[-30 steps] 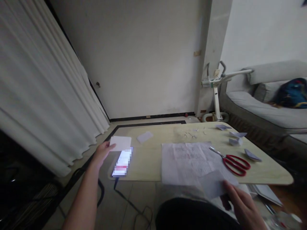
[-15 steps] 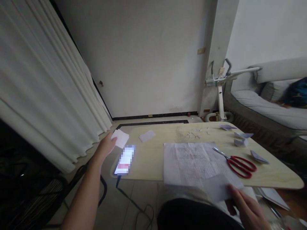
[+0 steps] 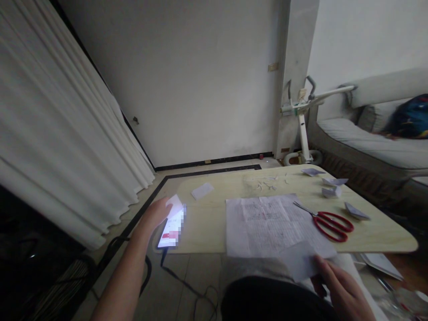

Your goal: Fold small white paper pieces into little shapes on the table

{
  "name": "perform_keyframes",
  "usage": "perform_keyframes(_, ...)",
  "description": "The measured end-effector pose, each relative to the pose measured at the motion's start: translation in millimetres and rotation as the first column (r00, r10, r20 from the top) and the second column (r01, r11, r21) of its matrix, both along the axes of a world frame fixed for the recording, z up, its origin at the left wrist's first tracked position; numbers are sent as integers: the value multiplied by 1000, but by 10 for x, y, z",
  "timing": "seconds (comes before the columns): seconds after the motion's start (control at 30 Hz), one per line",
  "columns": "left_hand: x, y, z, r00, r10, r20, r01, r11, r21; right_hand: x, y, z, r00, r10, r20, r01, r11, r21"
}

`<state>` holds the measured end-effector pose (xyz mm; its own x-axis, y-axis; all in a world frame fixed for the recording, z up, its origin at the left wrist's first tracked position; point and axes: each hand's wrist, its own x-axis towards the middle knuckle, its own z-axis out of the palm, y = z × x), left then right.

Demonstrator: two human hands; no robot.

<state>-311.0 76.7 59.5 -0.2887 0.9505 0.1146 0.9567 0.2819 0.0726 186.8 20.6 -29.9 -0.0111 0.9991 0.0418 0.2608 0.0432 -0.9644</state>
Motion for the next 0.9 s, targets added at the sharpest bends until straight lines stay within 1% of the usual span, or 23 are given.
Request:
perform_keyframes(0.1, -36, 38, -15, 997, -1, 79, -3, 998, 55, -1, 6, -38, 1000, 2, -11, -2, 1000, -29)
perform_keyframes(0.23, -104, 74, 23, 981, 10, 192, -37, 990, 136, 22, 9, 9, 998, 56, -12, -57, 994, -91)
perform_keyframes(0.33, -159, 65, 0, 950, 33, 310, -111, 964, 240, 23, -4, 50, 999, 40, -21, -42, 995, -86)
perform_keyframes(0.43, -161, 25, -144, 894, 69, 443, -231, 918, 323, -6, -25, 49, 999, 16, -46, -20, 997, -75)
perform_keyframes(0.5, -123, -4, -285, 860, 96, 502, -290, 900, 325, -33, -35, 27, 997, 2, -77, -7, 997, -71)
perform_keyframes(0.57, -72, -26, -412, 838, 136, 529, -338, 890, 306, -53, -36, 7, 995, -19, -102, 13, 998, -63)
perform_keyframes(0.63, -29, -45, -487, 834, 180, 521, -369, 885, 284, -61, -34, 9, 994, -23, -111, 16, 998, -60)
perform_keyframes(0.7, -7, -70, -499, 846, 237, 477, -394, 881, 261, -60, -31, 39, 995, -25, -101, 18, 998, -65)
perform_keyframes(0.8, -9, -127, -432, 867, 326, 378, -433, 868, 244, -55, -29, 94, 996, -17, -86, 11, 997, -73)
perform_keyframes(0.9, 28, -192, -319, 901, 390, 190, -428, 869, 248, -58, -32, 94, 995, -5, -101, -5, 995, -97)
